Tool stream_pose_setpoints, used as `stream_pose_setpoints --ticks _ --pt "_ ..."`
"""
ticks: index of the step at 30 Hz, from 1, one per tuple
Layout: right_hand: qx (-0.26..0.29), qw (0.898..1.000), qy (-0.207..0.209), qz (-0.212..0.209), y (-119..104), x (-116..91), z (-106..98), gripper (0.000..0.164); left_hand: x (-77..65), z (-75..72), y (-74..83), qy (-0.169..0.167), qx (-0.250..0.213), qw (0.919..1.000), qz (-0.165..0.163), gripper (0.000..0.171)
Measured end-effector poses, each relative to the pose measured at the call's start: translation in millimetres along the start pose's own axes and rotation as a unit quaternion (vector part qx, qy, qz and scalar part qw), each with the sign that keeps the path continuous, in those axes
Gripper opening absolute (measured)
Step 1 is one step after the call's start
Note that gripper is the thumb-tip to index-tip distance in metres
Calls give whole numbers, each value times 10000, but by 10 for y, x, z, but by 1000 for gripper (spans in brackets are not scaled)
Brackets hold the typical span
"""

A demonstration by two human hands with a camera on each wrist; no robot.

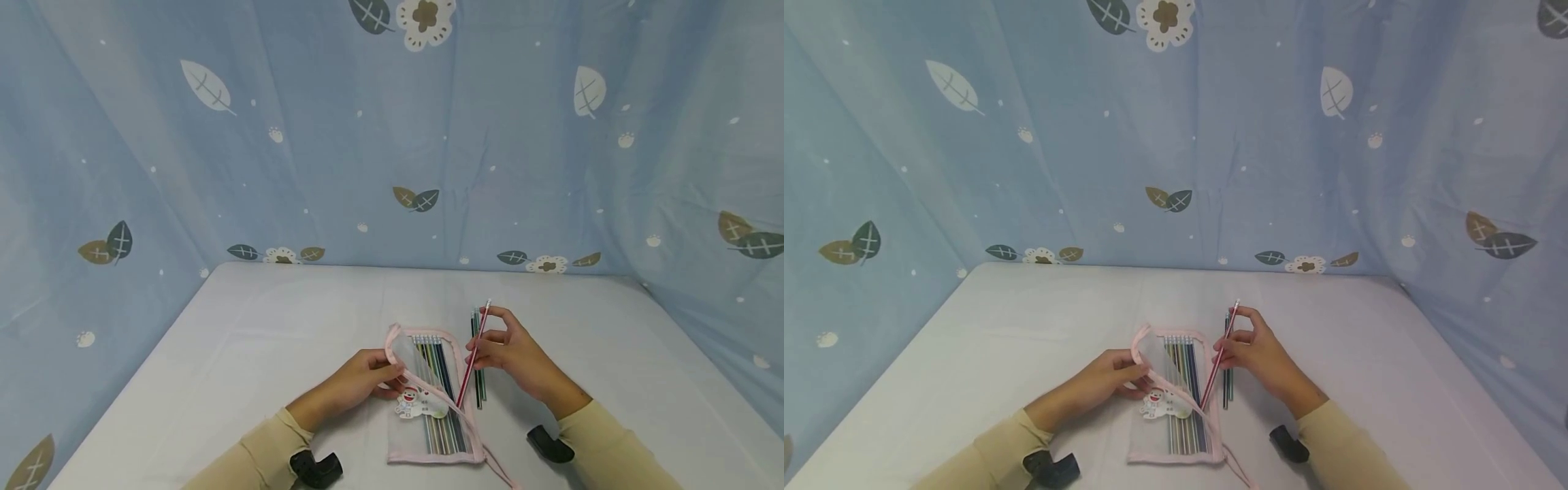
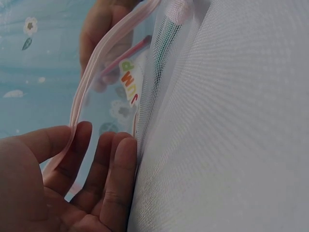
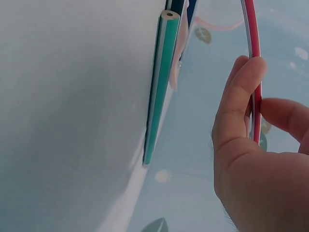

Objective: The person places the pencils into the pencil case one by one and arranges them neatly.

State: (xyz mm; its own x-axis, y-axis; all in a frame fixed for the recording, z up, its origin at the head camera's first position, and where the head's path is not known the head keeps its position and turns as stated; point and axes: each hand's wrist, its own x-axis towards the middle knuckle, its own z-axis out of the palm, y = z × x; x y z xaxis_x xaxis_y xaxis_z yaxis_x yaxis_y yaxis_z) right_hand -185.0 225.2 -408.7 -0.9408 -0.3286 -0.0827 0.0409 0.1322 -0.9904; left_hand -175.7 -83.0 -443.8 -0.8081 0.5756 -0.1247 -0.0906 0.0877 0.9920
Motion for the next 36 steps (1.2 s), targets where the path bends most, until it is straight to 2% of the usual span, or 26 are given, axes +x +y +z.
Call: stream_pose_setpoints --ticks 8,25,36 --pt "-34 9997 -122 207 -6 -2 59 87 -8 0 9 5 -71 10000 -23 32" --pt "-420 9975 -421 368 28 -9 178 98 -21 10 -3 -42 -150 9999 45 32" --pt "-599 9943 -770 425 39 62 233 95 12 -1 -10 -26 -65 10000 14 31"
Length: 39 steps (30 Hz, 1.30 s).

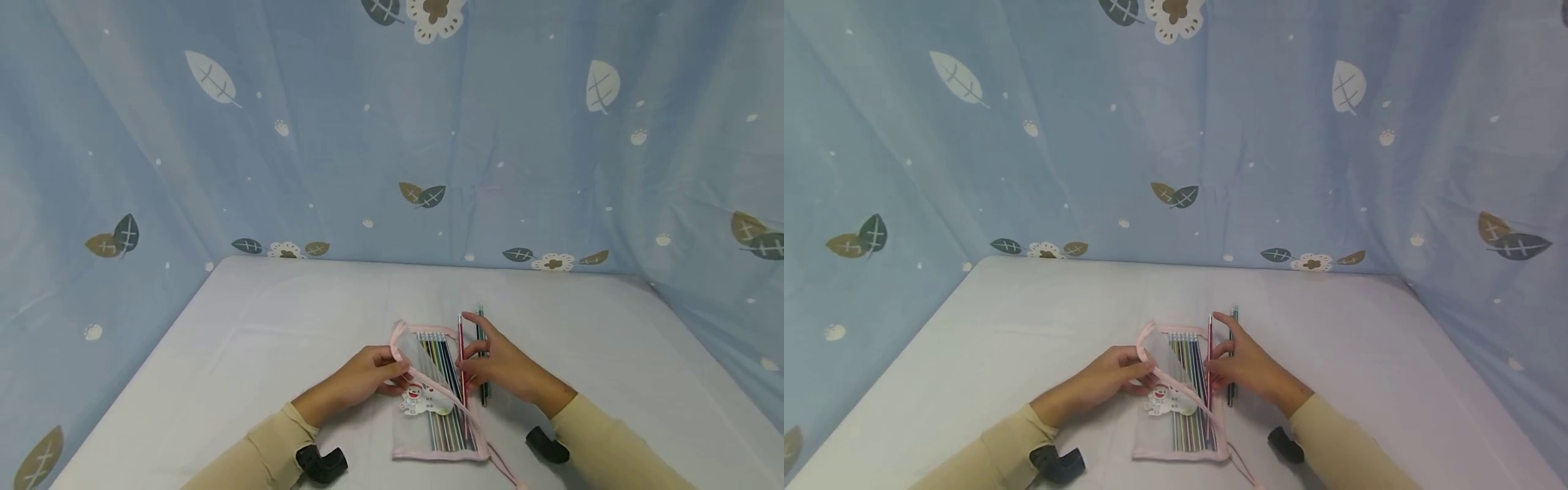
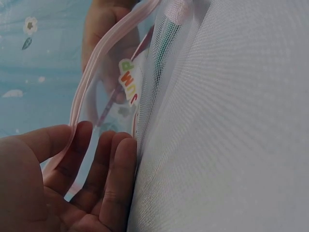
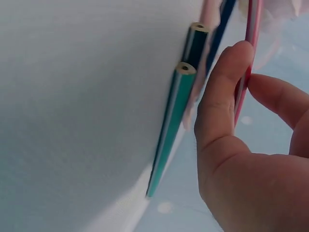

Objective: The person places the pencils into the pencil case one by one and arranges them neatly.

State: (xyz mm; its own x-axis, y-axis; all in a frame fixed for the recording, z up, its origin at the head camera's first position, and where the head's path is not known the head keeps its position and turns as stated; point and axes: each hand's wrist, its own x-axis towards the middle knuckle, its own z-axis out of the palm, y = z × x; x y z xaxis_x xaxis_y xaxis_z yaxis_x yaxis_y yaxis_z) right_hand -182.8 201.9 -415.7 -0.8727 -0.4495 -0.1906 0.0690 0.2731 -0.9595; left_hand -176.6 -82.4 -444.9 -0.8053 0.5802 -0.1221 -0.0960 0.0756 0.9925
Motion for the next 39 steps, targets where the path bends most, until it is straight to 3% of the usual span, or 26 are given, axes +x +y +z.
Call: stream_pose_setpoints --ticks 5,25,33,39 --pt "-237 9994 -118 201 -6 40 38 90 8 -4 -13 -10 7 10000 -16 31" --pt "-1202 9926 32 144 -89 114 195 79 12 -3 -3 19 24 10000 -10 32" --pt "-1694 9855 68 46 -99 111 243 61 16 -8 7 -7 -2 10000 10 32" --pt "-1739 9847 -16 -74 -111 91 238 55 3 -5 18 25 -64 10000 -22 31"
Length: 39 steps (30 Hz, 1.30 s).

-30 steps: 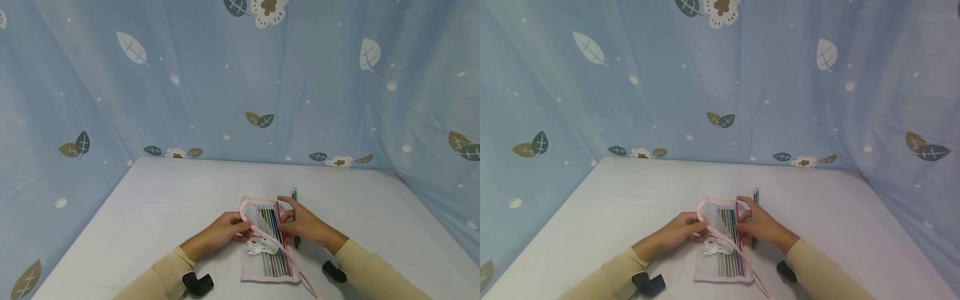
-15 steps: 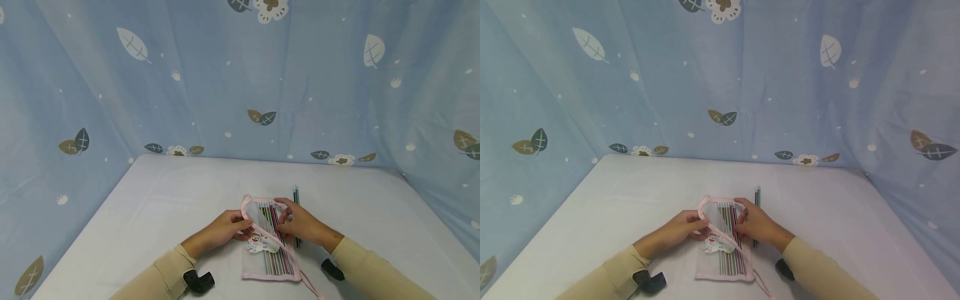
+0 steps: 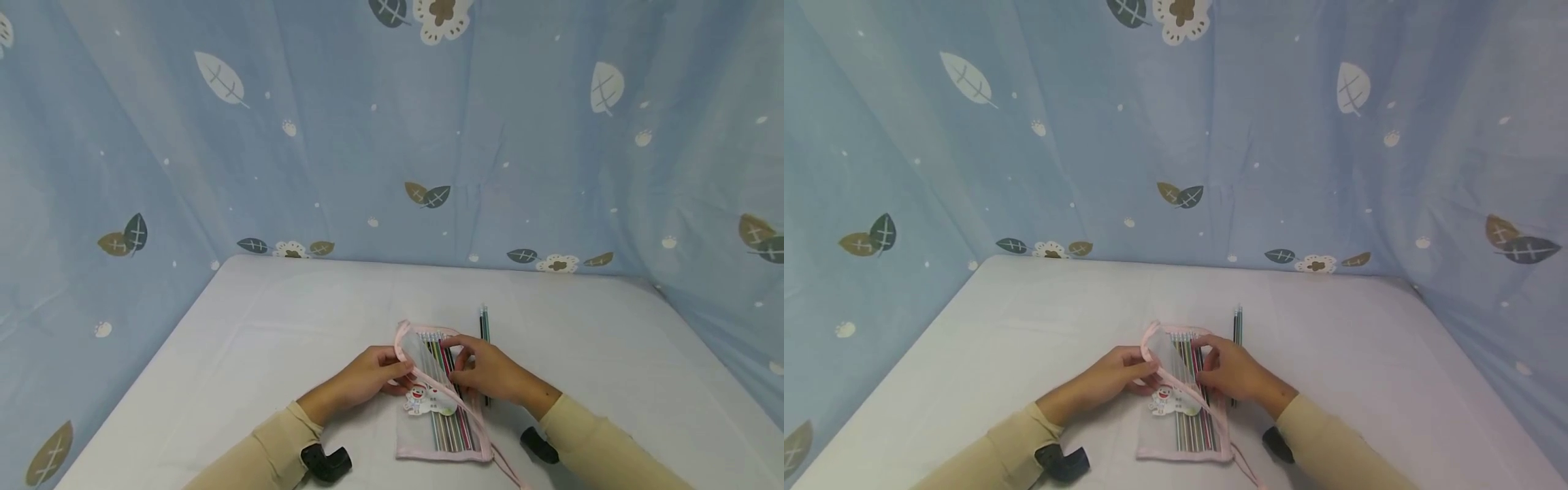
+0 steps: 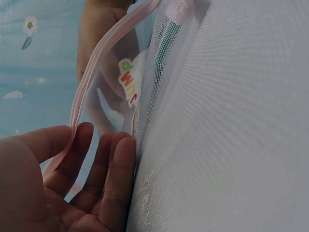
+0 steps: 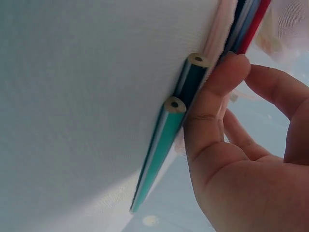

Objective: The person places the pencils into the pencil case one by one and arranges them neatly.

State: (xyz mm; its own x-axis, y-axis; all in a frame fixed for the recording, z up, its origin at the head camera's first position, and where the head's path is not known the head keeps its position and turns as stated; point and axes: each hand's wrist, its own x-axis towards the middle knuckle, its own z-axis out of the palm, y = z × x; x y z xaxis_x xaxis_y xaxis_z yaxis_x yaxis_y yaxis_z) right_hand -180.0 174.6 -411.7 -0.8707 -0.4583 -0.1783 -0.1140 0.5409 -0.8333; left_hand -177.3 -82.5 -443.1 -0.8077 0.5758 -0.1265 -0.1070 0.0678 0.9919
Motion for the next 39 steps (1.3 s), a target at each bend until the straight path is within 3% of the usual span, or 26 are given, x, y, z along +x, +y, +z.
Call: stream_pose_setpoints --ticks 5,15,19,39 --pt "5 9997 157 -175 18 -69 -54 46 0 4 -14 39 -1 10000 21 30" --pt "-695 9905 1180 -126 96 -142 -209 35 -19 2 -26 32 35 10000 12 30" --pt "-857 9865 1381 -183 148 -167 -287 33 -18 2 -38 42 36 10000 2 30" --pt "-890 9903 971 437 293 -169 -385 31 30 4 -33 80 103 9999 -71 30"
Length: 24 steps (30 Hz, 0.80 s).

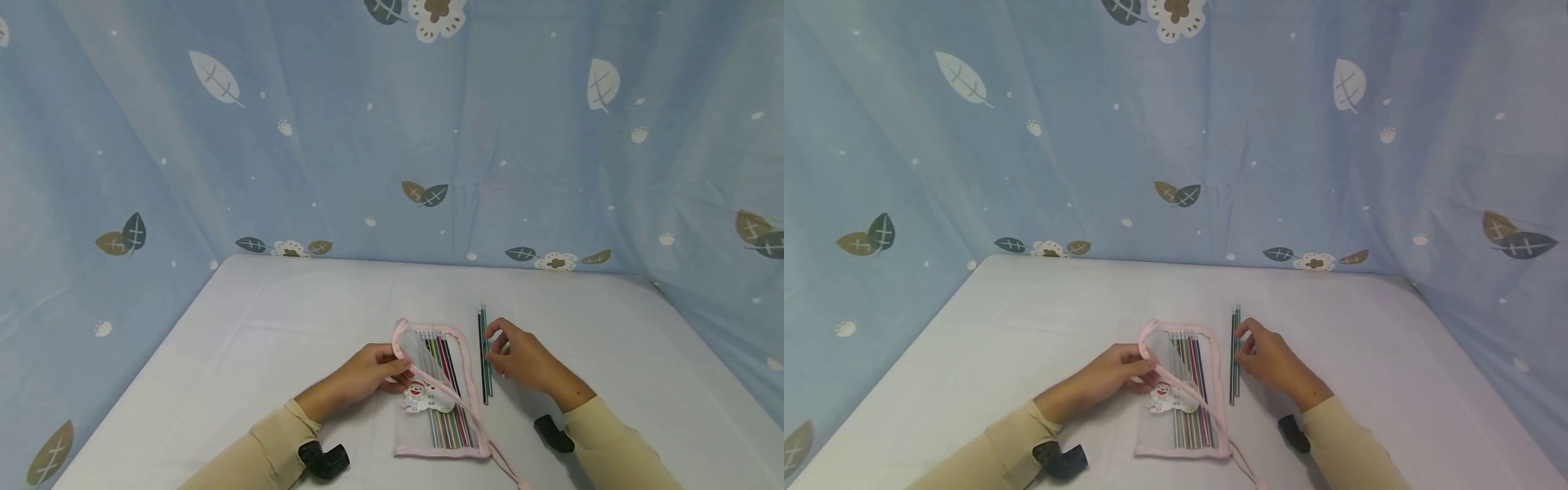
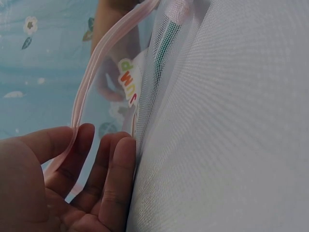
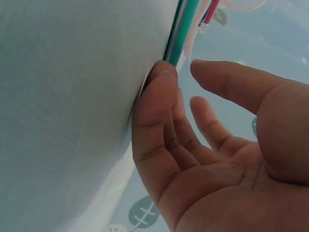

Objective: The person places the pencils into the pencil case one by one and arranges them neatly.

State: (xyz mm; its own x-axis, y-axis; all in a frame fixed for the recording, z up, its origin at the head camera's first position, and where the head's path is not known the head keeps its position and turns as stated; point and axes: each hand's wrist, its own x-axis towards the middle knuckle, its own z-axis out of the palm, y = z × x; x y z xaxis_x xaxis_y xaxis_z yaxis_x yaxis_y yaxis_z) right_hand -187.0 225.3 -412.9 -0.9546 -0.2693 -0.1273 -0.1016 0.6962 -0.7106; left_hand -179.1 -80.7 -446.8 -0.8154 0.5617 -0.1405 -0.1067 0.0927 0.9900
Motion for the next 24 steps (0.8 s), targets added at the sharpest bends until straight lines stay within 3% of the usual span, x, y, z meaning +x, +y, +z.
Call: stream_pose_setpoints --ticks 24 --pt "-380 9990 -92 -225 16 -4 37 44 -8 -19 -23 46 20 10000 1 30"
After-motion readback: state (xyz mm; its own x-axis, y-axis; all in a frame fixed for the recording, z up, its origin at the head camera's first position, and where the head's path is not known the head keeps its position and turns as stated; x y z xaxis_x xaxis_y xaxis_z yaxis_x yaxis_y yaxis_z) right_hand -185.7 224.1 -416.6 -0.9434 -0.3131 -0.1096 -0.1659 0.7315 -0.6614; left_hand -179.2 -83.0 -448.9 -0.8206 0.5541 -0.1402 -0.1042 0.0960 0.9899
